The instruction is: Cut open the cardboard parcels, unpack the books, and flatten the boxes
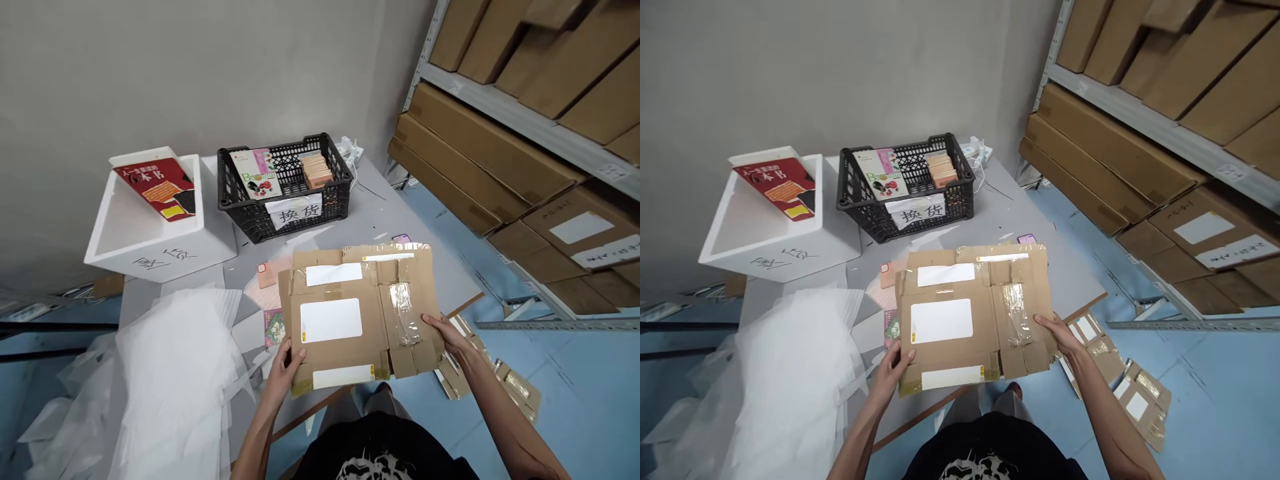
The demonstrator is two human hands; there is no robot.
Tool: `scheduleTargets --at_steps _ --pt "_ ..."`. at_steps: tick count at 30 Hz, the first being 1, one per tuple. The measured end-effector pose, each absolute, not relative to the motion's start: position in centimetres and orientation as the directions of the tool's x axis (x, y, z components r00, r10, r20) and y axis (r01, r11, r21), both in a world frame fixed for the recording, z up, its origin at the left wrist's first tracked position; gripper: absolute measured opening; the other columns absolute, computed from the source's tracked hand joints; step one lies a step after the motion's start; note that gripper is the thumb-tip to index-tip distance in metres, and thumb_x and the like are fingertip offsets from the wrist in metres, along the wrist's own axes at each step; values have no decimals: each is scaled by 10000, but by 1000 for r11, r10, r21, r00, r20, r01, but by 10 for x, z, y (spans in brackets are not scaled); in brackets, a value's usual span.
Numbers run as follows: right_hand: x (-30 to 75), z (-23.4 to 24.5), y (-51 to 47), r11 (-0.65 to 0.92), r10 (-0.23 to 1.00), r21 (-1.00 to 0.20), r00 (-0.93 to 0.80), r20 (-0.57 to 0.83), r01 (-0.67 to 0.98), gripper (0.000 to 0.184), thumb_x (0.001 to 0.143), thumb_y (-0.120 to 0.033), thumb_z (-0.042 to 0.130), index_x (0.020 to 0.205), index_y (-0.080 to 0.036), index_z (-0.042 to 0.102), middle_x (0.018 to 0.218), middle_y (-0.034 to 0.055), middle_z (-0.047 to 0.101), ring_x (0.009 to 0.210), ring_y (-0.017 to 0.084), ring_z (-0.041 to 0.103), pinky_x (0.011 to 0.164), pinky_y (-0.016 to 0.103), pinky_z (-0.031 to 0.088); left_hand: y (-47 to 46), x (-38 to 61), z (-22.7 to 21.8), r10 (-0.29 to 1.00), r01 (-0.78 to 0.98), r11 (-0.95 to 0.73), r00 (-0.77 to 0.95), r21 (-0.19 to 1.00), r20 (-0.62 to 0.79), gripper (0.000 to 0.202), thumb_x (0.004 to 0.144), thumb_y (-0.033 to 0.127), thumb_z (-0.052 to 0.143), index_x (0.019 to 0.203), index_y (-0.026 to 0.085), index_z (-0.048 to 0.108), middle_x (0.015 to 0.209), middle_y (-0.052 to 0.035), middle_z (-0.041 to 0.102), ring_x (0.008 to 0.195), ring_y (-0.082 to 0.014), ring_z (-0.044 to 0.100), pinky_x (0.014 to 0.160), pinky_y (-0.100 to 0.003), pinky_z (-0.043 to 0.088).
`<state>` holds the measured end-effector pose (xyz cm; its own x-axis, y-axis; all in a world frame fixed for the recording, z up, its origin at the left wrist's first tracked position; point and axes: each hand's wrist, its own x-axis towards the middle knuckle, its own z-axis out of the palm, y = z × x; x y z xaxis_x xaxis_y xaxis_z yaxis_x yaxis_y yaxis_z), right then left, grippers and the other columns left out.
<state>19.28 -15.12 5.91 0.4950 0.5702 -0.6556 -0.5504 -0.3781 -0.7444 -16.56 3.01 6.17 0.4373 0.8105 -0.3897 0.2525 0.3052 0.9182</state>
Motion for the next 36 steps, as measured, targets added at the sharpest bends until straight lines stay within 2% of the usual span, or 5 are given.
scheduleTargets --at_steps 12,18,22,31,36 --pt "238 14 -214 -321 670 -773 445 -594 -547 479 588 -508 797 915 -175 688 898 85 751 781 249 700 688 333 559 -18 -110 56 872 321 183 383 929 -304 432 680 568 681 955 235 691 1368 -80 448 1327 -296 370 976 -319 441" --pt "232 -32 -175 -367 718 -731 324 -616 -576 409 709 -524 700 949 -195 677 922 79 749 825 247 707 761 370 570 39 -138 54 869 104 467 130 878 -477 480 536 548 780 805 207 576 728 18 626 643 -154 606 559 -245 508" --pt "237 -44 -173 -408 662 -698 336 -670 -588 376 746 -489 682 974 -191 671 948 77 748 825 240 709 758 369 579 92 -194 70 918 -136 357 -134 924 -374 361 545 360 801 762 213 553 700 65 641 568 -107 579 527 -210 520" --pt "245 -41 -175 -353 615 -677 386 -688 -646 423 739 -531 683 1049 -244 658 1070 36 725 976 213 681 852 326 553 112 -202 66 807 -332 450 -246 829 -537 233 842 187 488 1030 231 619 752 41 719 677 -149 673 729 -296 596" --pt "256 -43 -189 -354 566 -589 335 -753 -726 513 697 -585 672 1052 -216 655 995 70 742 960 255 687 826 399 560 98 -167 41 689 -360 638 -127 681 -713 350 929 233 386 1233 184 552 685 6 715 537 -137 661 583 -254 575"
